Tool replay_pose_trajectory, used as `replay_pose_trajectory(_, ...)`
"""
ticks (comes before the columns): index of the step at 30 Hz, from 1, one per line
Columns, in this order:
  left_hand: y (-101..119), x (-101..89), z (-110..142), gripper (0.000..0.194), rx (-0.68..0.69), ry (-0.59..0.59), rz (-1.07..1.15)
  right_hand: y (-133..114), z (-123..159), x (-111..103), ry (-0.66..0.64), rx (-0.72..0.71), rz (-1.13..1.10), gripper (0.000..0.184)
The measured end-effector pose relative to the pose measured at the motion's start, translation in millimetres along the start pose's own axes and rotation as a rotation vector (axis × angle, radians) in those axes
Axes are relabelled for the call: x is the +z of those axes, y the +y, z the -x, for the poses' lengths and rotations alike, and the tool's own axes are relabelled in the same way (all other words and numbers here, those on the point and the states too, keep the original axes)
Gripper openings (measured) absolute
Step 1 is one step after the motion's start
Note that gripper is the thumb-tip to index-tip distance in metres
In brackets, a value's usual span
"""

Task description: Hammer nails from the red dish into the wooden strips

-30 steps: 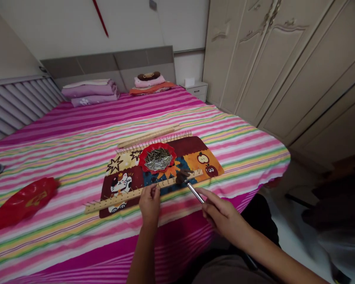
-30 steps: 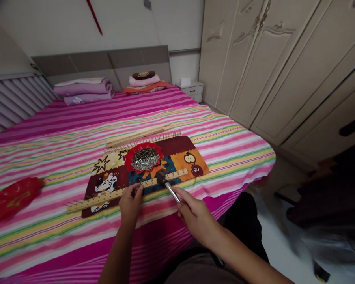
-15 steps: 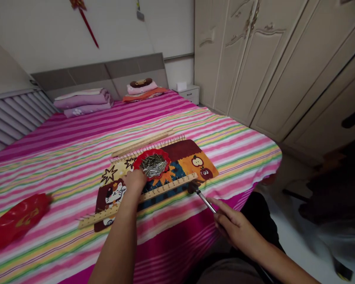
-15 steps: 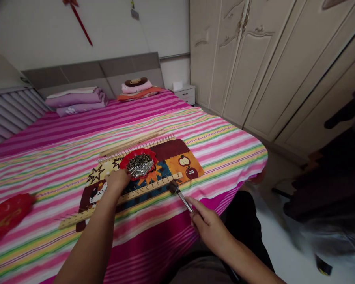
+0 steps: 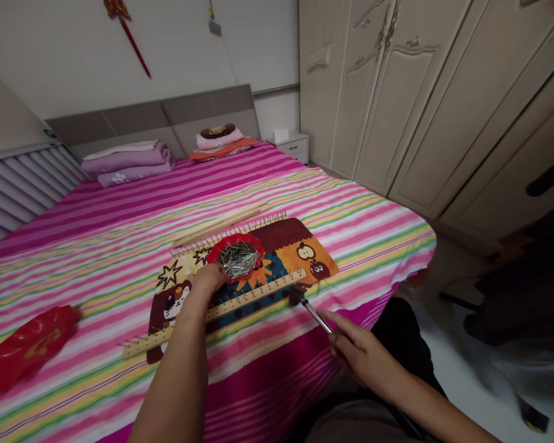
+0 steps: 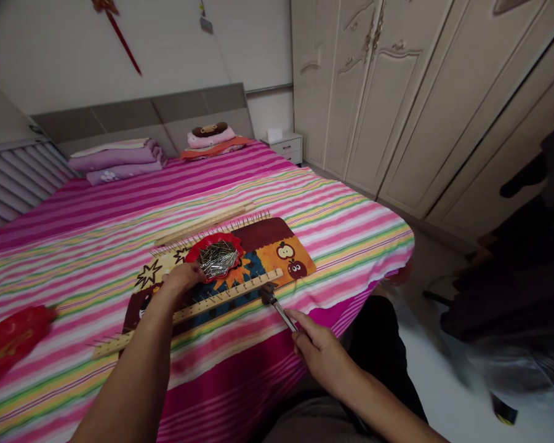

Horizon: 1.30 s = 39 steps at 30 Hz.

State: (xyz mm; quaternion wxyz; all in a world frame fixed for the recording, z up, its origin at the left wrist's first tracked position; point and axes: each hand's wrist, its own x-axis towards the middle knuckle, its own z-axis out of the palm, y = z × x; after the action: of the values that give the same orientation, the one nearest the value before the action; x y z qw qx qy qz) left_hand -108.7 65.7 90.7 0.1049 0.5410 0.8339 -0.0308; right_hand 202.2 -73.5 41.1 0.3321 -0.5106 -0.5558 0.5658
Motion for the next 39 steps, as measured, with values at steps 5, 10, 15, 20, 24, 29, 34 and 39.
replay_pose_trajectory(5, -18.7, -0.4, 19.9, 0.015, 0.005, 0.187, 0.347, 2.5, 0.1, 0.7, -0.006, 0.023, 0.019, 0.057)
replay_pose_trajectory(10, -36.2, 6.7, 61.1, 0.038, 0.025, 0.073, 1.118, 6.3, -0.1, 6.5, -0.002, 0.015, -0.024, 0.056)
replay_pose_trajectory(15, -44.7, 25.8, 100.8, 0.042, -0.047, -0.145, 1.402, 5.3, 1.0, 9.1, -0.031, 0.015, -0.026, 0.055)
replay_pose_trajectory(20, -54.8, 56.0, 107.7, 0.048, -0.092, -0.103, 1.465, 8.3, 3.1, 10.7, -0.042, 0.009, -0.02, 0.053)
replay_pose_trajectory(24, -50.7, 76.1, 99.1, 0.046, -0.108, 0.101, 1.487, 7.5, 4.8, 12.8, -0.045, -0.008, -0.023, 0.051)
replay_pose_trajectory(29, -36.0, 91.3, 89.5, 0.034, -0.142, 0.29, 1.481, 1.2, 7.3, 12.7, -0.046, 0.006, -0.015, 0.05)
replay_pose_trajectory(34, -30.5, 101.6, 84.6, 0.027, -0.165, 0.339, 1.336, 1.4, 6.2, 10.5, -0.053, 0.017, 0.014, 0.052)
replay_pose_trajectory(39, -31.7, 110.5, 80.8, 0.031, -0.154, 0.362, 1.174, 4.1, 5.1, 11.1, -0.038, -0.005, -0.002, 0.051)
